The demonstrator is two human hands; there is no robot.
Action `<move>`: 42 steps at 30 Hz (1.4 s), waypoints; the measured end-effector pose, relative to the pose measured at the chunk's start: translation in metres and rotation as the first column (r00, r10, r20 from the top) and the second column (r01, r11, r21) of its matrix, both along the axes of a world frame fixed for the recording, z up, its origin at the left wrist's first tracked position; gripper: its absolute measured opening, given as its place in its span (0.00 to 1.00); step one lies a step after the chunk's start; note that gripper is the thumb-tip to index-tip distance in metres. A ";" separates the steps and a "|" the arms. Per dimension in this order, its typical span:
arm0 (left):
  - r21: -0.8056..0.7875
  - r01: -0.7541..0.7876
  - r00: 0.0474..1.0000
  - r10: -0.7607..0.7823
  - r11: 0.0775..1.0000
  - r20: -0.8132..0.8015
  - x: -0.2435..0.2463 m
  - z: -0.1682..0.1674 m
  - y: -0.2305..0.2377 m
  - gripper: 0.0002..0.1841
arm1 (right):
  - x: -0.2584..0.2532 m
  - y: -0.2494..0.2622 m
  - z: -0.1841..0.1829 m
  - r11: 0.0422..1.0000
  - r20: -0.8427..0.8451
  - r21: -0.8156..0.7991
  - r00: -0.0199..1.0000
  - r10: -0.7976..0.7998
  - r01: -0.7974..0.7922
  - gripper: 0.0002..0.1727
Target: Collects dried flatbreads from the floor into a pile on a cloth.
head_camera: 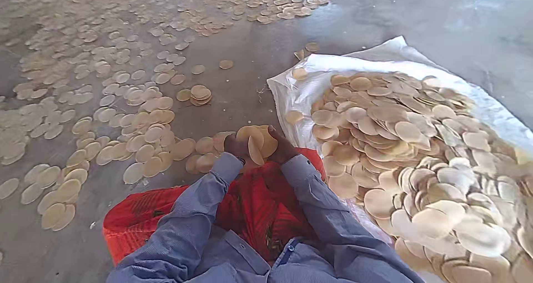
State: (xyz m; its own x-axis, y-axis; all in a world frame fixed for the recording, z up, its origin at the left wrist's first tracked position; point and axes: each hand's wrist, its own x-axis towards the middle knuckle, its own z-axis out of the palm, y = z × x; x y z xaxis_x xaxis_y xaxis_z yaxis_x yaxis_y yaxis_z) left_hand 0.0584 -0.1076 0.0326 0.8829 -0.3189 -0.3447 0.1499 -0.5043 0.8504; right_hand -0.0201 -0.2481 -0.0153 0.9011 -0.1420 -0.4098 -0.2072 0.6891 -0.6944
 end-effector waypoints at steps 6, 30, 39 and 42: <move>0.035 0.098 0.995 -0.097 0.995 -0.026 -0.017 0.009 -0.033 0.22 | -0.035 -0.019 -0.002 0.979 -0.014 0.023 0.979 -0.201 0.202 0.30; 0.000 0.460 0.881 -0.457 0.888 0.125 -0.051 -0.002 -0.074 0.35 | -0.199 -0.127 -0.001 0.469 0.054 -0.558 0.594 -0.803 0.684 0.18; 0.159 0.088 0.993 -0.099 0.983 0.063 0.029 -0.043 0.044 0.33 | -0.327 -0.267 -0.043 0.014 -0.354 -0.830 0.509 -0.785 -0.557 0.36; 0.258 -0.073 0.994 0.050 0.963 0.092 0.061 -0.055 0.097 0.34 | -0.281 -0.249 -0.018 0.123 -0.398 -0.874 0.546 -0.737 -0.470 0.45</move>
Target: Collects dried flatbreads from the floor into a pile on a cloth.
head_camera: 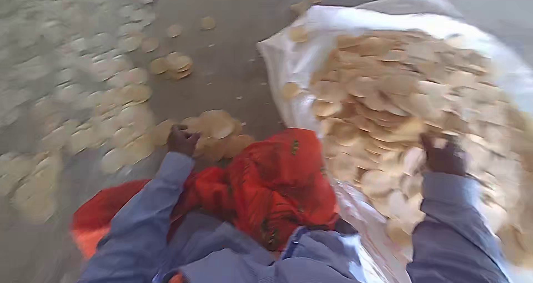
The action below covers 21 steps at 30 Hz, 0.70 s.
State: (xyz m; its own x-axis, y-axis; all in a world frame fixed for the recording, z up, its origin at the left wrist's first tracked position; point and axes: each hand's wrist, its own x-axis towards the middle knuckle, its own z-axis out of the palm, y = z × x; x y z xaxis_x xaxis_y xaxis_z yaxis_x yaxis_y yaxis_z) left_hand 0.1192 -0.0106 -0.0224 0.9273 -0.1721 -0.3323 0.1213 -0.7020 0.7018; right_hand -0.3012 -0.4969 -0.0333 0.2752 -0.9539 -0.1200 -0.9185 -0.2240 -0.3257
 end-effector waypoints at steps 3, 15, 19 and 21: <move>0.211 -0.133 0.990 0.139 0.968 -0.012 0.021 -0.008 0.040 0.34 | 0.082 0.044 0.025 0.958 0.217 -0.074 0.933 0.286 -0.276 0.37; 0.527 0.201 0.963 -0.067 0.826 -0.262 0.038 -0.081 0.034 0.61 | 0.362 0.299 -0.058 0.477 -0.255 0.524 0.404 0.878 -0.706 0.46; 0.413 0.172 0.975 -0.093 0.894 -0.204 0.039 -0.066 0.022 0.43 | 0.367 0.320 -0.063 0.531 -0.129 0.459 0.538 0.833 -0.712 0.45; 0.344 0.179 0.984 -0.169 0.922 -0.059 0.050 -0.068 0.024 0.24 | 0.373 0.317 -0.054 0.541 -0.077 0.380 0.557 0.827 -0.750 0.41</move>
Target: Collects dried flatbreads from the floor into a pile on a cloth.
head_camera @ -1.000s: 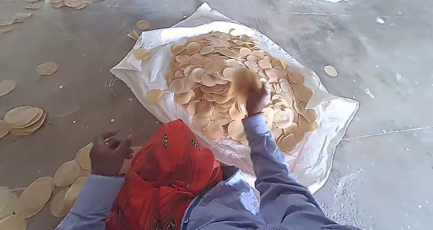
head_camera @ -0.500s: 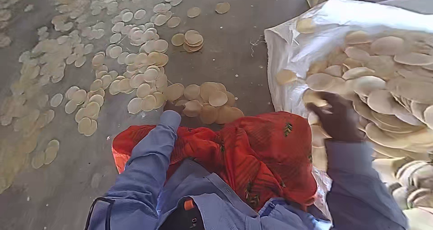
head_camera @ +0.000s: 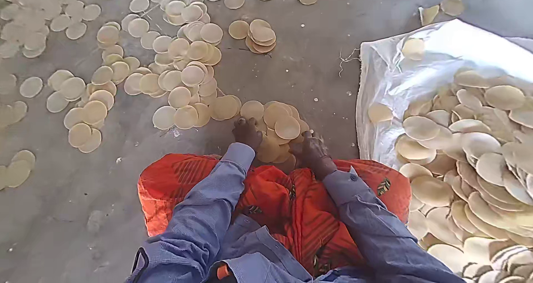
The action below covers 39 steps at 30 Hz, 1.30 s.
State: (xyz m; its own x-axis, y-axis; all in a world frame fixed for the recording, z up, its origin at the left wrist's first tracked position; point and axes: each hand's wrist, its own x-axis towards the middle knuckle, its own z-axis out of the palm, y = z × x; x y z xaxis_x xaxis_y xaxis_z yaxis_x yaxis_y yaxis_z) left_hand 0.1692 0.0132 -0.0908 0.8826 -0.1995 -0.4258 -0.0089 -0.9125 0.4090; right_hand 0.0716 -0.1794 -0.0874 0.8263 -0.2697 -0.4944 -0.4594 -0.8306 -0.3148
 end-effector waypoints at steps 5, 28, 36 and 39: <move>0.023 0.317 0.945 -0.318 0.948 0.076 0.008 -0.026 -0.022 0.18 | 0.019 -0.006 -0.027 0.957 0.250 0.085 0.936 0.249 -0.277 0.17; -0.583 -0.608 0.767 0.211 0.539 -0.605 0.022 0.016 -0.032 0.03 | 0.044 -0.009 -0.033 0.869 0.665 0.360 0.747 0.016 -0.339 0.16; -0.592 -0.618 0.761 0.204 0.517 -0.615 0.021 0.016 -0.030 0.03 | 0.044 -0.008 -0.033 0.707 0.561 0.640 0.812 -0.162 -0.301 0.14; -0.583 -0.650 0.736 0.216 0.487 -0.641 0.022 0.015 -0.030 0.04 | 0.044 -0.008 -0.031 0.706 0.537 0.650 0.827 -0.165 -0.281 0.12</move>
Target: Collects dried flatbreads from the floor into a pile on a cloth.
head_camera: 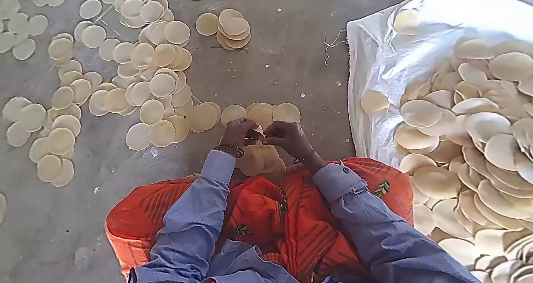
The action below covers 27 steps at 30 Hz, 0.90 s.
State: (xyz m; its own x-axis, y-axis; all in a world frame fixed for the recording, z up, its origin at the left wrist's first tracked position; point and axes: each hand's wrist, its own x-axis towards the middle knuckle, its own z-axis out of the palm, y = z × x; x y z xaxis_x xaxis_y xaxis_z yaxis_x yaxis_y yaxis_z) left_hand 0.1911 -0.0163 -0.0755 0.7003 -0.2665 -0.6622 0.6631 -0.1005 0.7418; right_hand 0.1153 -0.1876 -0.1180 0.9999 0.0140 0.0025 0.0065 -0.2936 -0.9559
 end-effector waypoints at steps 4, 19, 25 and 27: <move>0.017 -0.040 0.997 0.041 0.999 -0.065 0.000 0.001 -0.002 0.03 | -0.002 0.002 0.000 0.997 0.073 -0.070 0.997 -0.006 0.011 0.12; -0.076 -0.078 0.984 0.064 0.994 -0.165 -0.002 0.002 -0.004 0.12 | -0.005 0.008 0.004 0.994 -0.065 0.096 0.997 -0.043 0.049 0.19; -0.177 0.204 0.979 -0.196 0.963 0.064 -0.007 -0.003 0.000 0.21 | -0.002 0.004 0.009 0.856 -0.493 0.447 0.870 -0.006 0.259 0.17; -0.130 0.242 0.966 -0.226 0.962 0.123 -0.009 -0.008 -0.002 0.24 | -0.002 0.006 0.011 0.855 -0.540 0.440 0.842 0.007 0.275 0.15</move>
State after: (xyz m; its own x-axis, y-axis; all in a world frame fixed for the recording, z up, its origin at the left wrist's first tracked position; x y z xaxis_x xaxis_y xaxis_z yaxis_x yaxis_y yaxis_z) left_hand 0.1823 -0.0181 -0.0838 0.6709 -0.5176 -0.5311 0.5509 -0.1315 0.8241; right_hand 0.1133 -0.1817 -0.1069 0.8466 0.0177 -0.5319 -0.5195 0.2444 -0.8188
